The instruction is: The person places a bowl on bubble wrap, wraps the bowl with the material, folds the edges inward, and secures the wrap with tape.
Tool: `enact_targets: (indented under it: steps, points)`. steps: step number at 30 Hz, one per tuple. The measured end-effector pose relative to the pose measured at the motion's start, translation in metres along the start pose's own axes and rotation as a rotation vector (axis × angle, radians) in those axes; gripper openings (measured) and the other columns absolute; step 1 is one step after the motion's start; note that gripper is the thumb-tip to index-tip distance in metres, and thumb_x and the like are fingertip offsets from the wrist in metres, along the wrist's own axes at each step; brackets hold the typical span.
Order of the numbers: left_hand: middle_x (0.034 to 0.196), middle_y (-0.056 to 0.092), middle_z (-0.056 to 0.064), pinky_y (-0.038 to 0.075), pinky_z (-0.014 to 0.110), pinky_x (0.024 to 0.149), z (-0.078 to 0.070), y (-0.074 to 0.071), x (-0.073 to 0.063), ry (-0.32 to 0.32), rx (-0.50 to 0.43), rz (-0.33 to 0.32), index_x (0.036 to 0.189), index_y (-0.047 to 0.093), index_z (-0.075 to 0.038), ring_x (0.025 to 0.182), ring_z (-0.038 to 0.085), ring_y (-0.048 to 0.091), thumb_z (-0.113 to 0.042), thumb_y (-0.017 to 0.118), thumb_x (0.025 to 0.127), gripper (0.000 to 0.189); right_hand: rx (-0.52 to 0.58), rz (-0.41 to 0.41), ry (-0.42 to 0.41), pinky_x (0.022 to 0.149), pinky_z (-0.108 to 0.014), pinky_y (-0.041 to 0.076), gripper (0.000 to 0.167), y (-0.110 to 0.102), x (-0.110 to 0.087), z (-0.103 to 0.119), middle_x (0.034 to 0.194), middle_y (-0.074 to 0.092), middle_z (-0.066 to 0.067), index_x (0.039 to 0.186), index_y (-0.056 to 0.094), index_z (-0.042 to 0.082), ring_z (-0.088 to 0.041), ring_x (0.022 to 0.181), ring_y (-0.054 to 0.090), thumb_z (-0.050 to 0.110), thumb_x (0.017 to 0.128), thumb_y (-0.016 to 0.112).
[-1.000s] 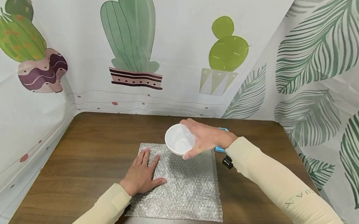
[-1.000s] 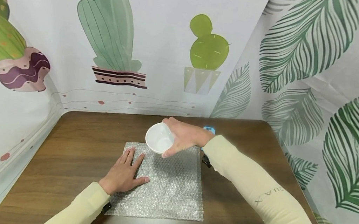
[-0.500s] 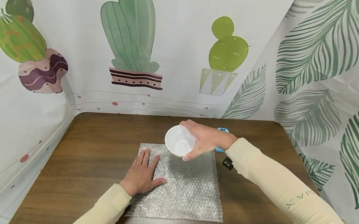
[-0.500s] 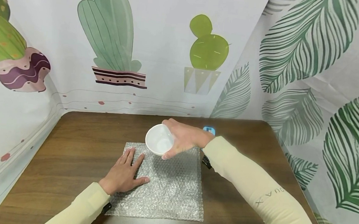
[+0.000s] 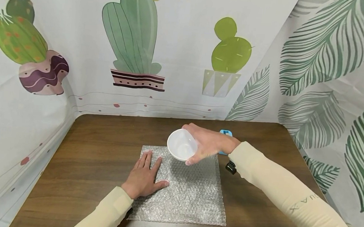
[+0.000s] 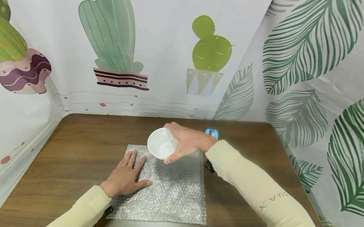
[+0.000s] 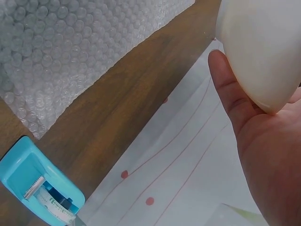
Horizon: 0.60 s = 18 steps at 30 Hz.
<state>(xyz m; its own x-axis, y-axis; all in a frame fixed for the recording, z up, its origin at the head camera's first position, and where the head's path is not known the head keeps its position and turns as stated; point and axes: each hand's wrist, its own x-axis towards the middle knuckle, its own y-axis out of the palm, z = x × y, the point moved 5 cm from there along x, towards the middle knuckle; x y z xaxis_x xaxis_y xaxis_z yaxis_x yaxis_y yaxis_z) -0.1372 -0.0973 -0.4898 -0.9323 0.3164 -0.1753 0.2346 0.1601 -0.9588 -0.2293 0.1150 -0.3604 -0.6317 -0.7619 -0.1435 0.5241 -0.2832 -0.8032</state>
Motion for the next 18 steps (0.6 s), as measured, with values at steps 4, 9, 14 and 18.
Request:
enact_targets:
  steps: [4, 9, 14, 18]
  points:
    - [0.17, 0.02, 0.032, 0.028, 0.06, 0.126, 0.0004, 0.0009, 0.0006, 0.0, 0.006, -0.001, 0.162, 0.038, -0.011, 0.16, 0.048, 0.019, -0.069, 0.061, 0.094, 0.093, 0.007, 0.003, -0.004, 0.094, -0.037, 0.055, 0.105, 0.0019, -0.0007, 0.0001, 0.133, 0.052, -0.006, 0.147, 0.042, 0.015, -0.02, 0.111, 0.062, 0.053, 0.064, 0.095]
    - [0.17, 0.02, 0.033, 0.028, 0.06, 0.126, 0.0007, 0.0017, 0.0011, 0.002, 0.012, -0.001, 0.162, 0.037, -0.011, 0.16, 0.048, 0.019, -0.07, 0.06, 0.094, 0.093, 0.005, 0.003, -0.007, 0.094, -0.037, 0.056, 0.104, 0.0045, -0.0006, -0.0005, 0.133, 0.052, -0.005, 0.146, 0.042, 0.016, -0.019, 0.111, 0.061, 0.052, 0.064, 0.095]
    - [0.169, 0.02, 0.033, 0.028, 0.06, 0.126, 0.001, 0.0016, 0.0006, 0.002, 0.014, -0.002, 0.162, 0.038, -0.011, 0.16, 0.049, 0.019, -0.07, 0.06, 0.094, 0.093, 0.005, 0.011, -0.007, 0.095, -0.036, 0.055, 0.104, 0.0073, -0.0008, -0.0019, 0.133, 0.051, -0.004, 0.146, 0.042, 0.017, -0.018, 0.113, 0.06, 0.05, 0.064, 0.096]
    - [0.169, 0.02, 0.033, 0.028, 0.06, 0.126, 0.0008, 0.0016, 0.0004, 0.002, 0.012, -0.004, 0.162, 0.039, -0.011, 0.16, 0.049, 0.019, -0.07, 0.06, 0.093, 0.093, 0.017, 0.019, -0.002, 0.095, -0.037, 0.055, 0.107, 0.0091, -0.0018, -0.0025, 0.136, 0.05, -0.004, 0.149, 0.04, 0.016, -0.019, 0.114, 0.059, 0.051, 0.064, 0.096]
